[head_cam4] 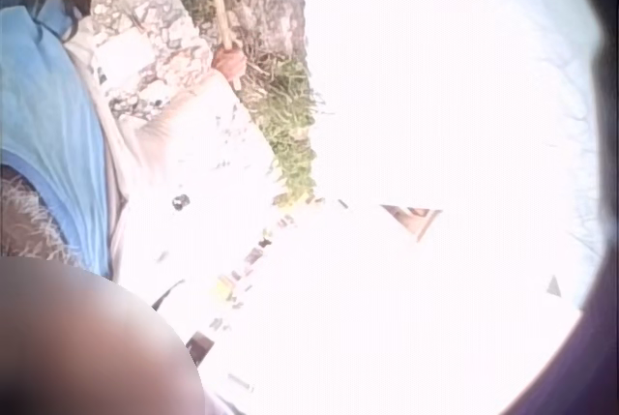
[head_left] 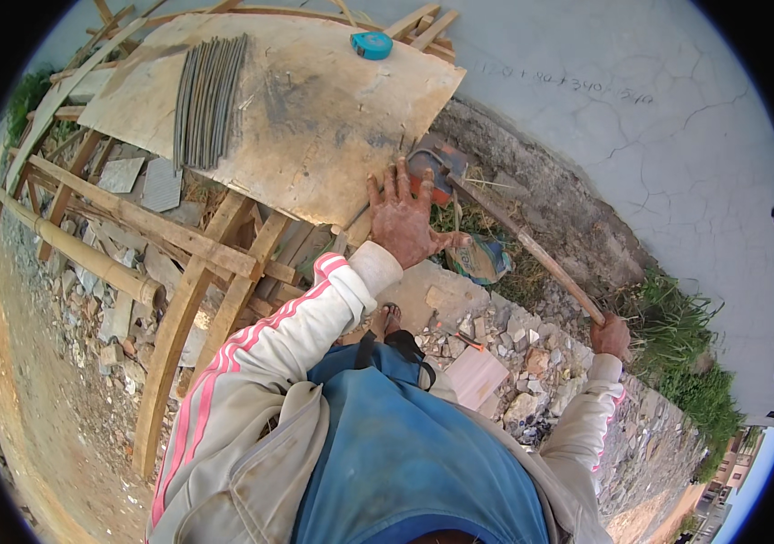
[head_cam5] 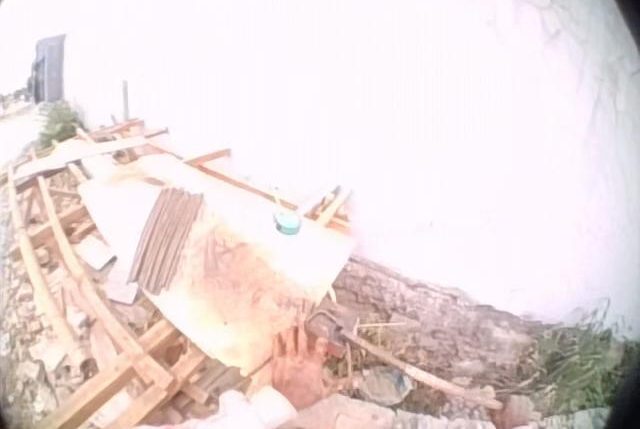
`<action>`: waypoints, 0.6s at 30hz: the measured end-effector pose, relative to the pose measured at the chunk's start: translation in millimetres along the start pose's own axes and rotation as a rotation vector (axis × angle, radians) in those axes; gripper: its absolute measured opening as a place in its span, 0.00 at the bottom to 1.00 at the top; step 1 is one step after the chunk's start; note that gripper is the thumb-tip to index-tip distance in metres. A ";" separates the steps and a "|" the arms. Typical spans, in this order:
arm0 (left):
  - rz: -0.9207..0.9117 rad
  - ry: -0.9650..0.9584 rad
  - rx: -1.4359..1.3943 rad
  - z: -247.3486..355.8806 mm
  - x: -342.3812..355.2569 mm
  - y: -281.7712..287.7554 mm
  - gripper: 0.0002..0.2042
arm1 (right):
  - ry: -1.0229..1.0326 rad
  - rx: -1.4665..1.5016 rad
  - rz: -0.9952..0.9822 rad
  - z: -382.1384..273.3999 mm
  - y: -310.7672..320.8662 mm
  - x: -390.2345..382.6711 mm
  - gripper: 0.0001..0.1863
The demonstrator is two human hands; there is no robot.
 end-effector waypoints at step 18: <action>-0.076 -0.035 -0.114 -6.3 2.7 -5.6 0.49 | 0.149 0.308 -0.252 -0.6 35.9 -62.4 0.35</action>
Point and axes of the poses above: each hand's wrist, its own x-axis towards the middle knuckle, its own y-axis out of the back of the hand, z = x × y, the point moved 6 cm from there along x, towards the middle knuckle, and after that the axes turned 13 degrees about -x, right-handed, at the moved point
